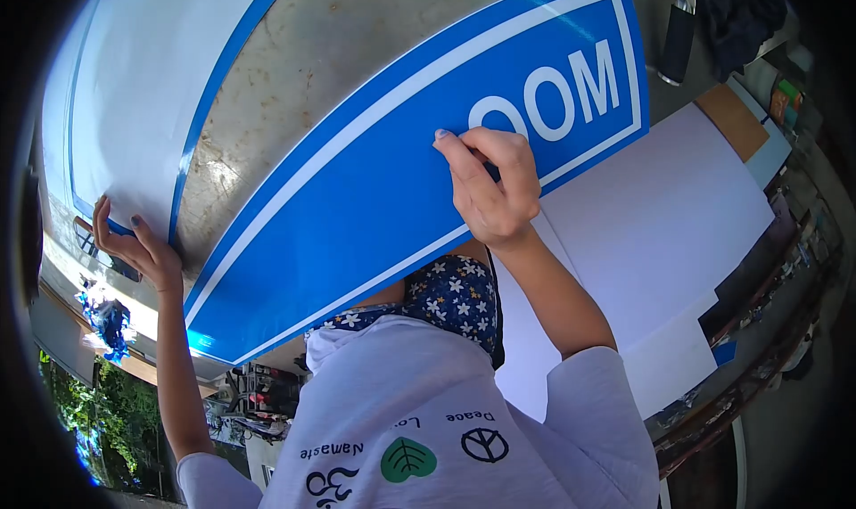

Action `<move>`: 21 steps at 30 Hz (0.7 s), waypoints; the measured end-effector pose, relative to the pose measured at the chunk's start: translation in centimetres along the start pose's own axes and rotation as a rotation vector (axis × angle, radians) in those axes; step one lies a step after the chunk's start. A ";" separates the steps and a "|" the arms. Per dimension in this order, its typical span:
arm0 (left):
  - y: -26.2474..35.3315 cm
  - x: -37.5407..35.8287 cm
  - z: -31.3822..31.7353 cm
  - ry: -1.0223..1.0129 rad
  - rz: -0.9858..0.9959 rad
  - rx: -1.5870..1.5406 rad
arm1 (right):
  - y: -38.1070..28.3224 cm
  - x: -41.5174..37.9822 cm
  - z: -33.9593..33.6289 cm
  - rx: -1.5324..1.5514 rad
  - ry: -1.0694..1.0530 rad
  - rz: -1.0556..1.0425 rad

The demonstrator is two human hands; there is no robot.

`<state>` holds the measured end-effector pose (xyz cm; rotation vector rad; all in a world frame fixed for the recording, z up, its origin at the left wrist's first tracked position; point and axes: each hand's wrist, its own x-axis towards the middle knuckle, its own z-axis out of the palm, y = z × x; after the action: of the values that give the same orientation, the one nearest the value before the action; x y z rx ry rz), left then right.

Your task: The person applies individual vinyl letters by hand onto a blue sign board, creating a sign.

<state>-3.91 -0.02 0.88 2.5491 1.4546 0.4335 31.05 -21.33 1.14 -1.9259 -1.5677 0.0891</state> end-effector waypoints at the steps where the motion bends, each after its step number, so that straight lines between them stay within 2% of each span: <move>1: 0.0 0.0 0.0 -0.004 -0.003 0.012 | 0.1 -0.1 0.0 -0.010 0.005 -0.007; 21: -0.1 -0.1 0.3 0.032 0.023 -0.017 | 0.1 0.6 0.4 -0.034 -0.002 -0.013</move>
<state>-3.90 -0.07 0.61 2.5591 1.4274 0.4897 31.17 -20.60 0.95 -1.9421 -1.5928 0.0595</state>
